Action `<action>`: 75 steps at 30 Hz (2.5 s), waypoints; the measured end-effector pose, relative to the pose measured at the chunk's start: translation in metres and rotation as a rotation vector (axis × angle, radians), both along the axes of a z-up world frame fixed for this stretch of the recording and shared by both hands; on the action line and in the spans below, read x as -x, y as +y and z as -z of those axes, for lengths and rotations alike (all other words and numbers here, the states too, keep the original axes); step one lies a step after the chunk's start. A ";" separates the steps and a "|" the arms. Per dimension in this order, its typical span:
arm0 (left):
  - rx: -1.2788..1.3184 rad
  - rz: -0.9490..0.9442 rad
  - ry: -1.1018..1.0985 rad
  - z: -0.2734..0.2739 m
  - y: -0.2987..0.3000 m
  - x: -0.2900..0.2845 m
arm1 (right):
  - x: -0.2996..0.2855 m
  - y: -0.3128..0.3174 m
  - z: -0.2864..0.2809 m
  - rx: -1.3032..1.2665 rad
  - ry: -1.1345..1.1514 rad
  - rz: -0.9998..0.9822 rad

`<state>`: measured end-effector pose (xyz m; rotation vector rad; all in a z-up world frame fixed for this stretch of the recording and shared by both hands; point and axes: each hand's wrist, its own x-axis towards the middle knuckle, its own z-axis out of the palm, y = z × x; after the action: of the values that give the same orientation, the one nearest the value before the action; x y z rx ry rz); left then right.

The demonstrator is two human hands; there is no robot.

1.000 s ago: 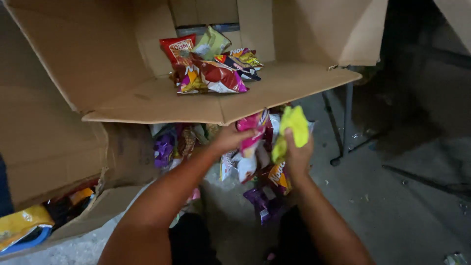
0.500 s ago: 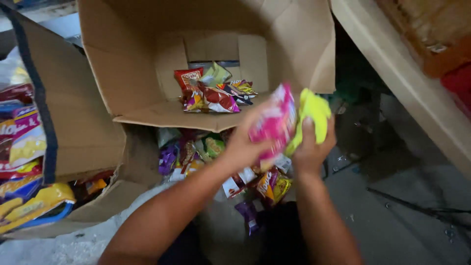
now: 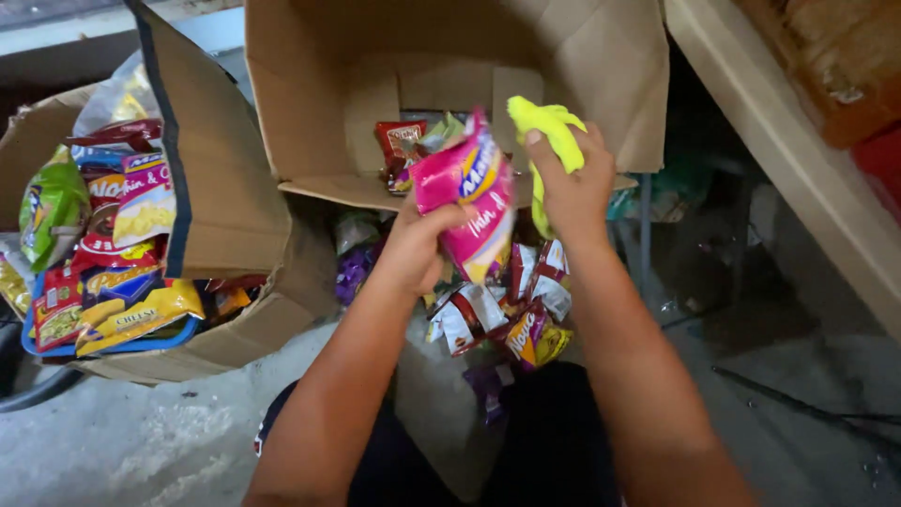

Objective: Wiping down individual bags of snacks with a yellow cloth and organizing them into cardboard boxes.

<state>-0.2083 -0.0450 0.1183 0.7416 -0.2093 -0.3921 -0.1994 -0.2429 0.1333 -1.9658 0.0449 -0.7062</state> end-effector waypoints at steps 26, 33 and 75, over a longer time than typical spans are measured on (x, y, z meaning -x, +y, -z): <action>0.061 -0.435 -0.228 -0.001 0.035 -0.034 | -0.036 0.079 0.084 -0.516 -0.004 0.046; -0.216 -0.182 -0.495 -0.001 0.031 -0.024 | -0.002 0.091 0.024 -0.590 -0.154 -0.556; 0.593 0.223 0.186 0.085 0.059 -0.046 | 0.050 0.156 -0.003 0.530 -0.396 -0.178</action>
<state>-0.1625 0.0143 0.0329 0.0963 -0.2187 -0.5742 -0.2494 -0.0864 0.1361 -2.2447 -0.6057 -1.0511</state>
